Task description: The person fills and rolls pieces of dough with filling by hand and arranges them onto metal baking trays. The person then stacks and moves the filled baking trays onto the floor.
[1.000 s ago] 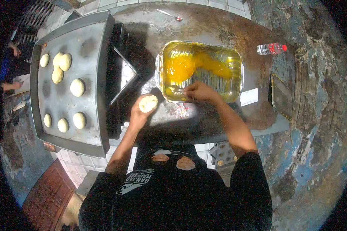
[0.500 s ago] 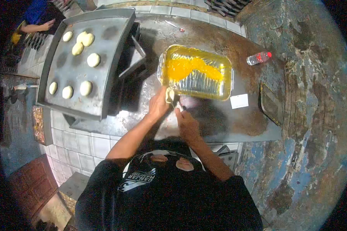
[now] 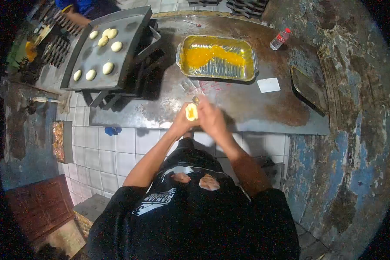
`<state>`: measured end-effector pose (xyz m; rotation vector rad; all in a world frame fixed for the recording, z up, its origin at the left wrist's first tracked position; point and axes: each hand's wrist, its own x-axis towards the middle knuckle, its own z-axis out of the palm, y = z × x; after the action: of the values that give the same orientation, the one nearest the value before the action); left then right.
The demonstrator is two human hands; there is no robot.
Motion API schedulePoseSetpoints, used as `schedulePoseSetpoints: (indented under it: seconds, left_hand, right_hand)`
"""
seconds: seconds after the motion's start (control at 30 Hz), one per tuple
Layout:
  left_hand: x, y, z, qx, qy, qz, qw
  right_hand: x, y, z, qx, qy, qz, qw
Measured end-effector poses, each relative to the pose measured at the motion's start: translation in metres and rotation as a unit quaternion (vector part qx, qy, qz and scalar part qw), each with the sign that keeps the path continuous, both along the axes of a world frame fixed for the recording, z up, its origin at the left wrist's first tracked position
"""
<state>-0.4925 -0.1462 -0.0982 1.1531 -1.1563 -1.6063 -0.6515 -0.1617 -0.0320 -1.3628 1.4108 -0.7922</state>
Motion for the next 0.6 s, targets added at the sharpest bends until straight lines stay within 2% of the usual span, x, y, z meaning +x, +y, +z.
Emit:
schedulePoseSetpoints:
  seconds: [0.03,0.07,0.13,0.17,0.2,0.23,0.27,0.33,0.37,0.47,0.5,0.53,0.57,0.6]
  left_hand:
    - [-0.003,0.008,0.004,-0.037,0.007,0.023,0.999]
    - [-0.003,0.018,0.007,-0.038,0.004,0.027,0.999]
    - [-0.001,0.031,0.017,0.008,0.04,0.051,0.998]
    - [-0.002,0.037,0.024,0.03,0.036,0.067,0.997]
    - [-0.001,0.044,0.03,0.029,0.034,0.074,0.996]
    - [0.0,0.048,0.035,0.054,0.052,0.051,0.996]
    - [0.0,0.051,0.04,0.078,0.069,0.025,0.994]
    - [-0.006,0.06,0.05,0.058,0.104,0.011,0.993]
    - [-0.007,0.062,0.055,0.047,0.095,0.012,0.994]
    - [-0.009,0.071,0.069,-0.021,0.046,0.024,0.998]
    - [-0.009,0.072,0.074,-0.089,0.006,0.055,0.994]
    - [-0.008,0.073,0.079,-0.157,-0.033,0.086,0.983]
    - [-0.005,0.073,0.084,-0.16,-0.037,0.087,0.983]
    - [0.001,0.073,0.088,-0.188,-0.094,0.057,0.976]
  right_hand:
    - [-0.001,0.024,0.002,-0.186,0.124,0.118,0.967]
    - [-0.003,0.043,0.003,-0.36,0.24,0.227,0.873]
    - [-0.011,0.055,0.008,-0.413,0.228,0.195,0.86]
    - [-0.015,0.057,0.017,-0.342,0.139,0.089,0.925]
    - [-0.016,0.062,0.023,-0.256,0.045,-0.02,0.965]
    - [-0.015,0.069,0.018,-0.186,-0.04,-0.007,0.982]
    - [-0.014,0.075,0.014,-0.19,-0.042,-0.009,0.981]
    - [-0.009,0.085,0.008,-0.3,0.061,0.063,0.95]
    - [-0.008,0.086,0.007,-0.324,0.083,0.037,0.942]
    - [-0.003,0.091,0.007,-0.27,0.089,-0.024,0.958]
    - [0.001,0.09,0.004,-0.273,0.084,-0.028,0.958]
    - [0.006,0.09,0.003,-0.171,-0.105,-0.087,0.976]
    - [0.01,0.088,0.001,-0.06,-0.29,-0.138,0.945]
    - [0.008,0.083,0.0,-0.061,-0.295,-0.134,0.944]
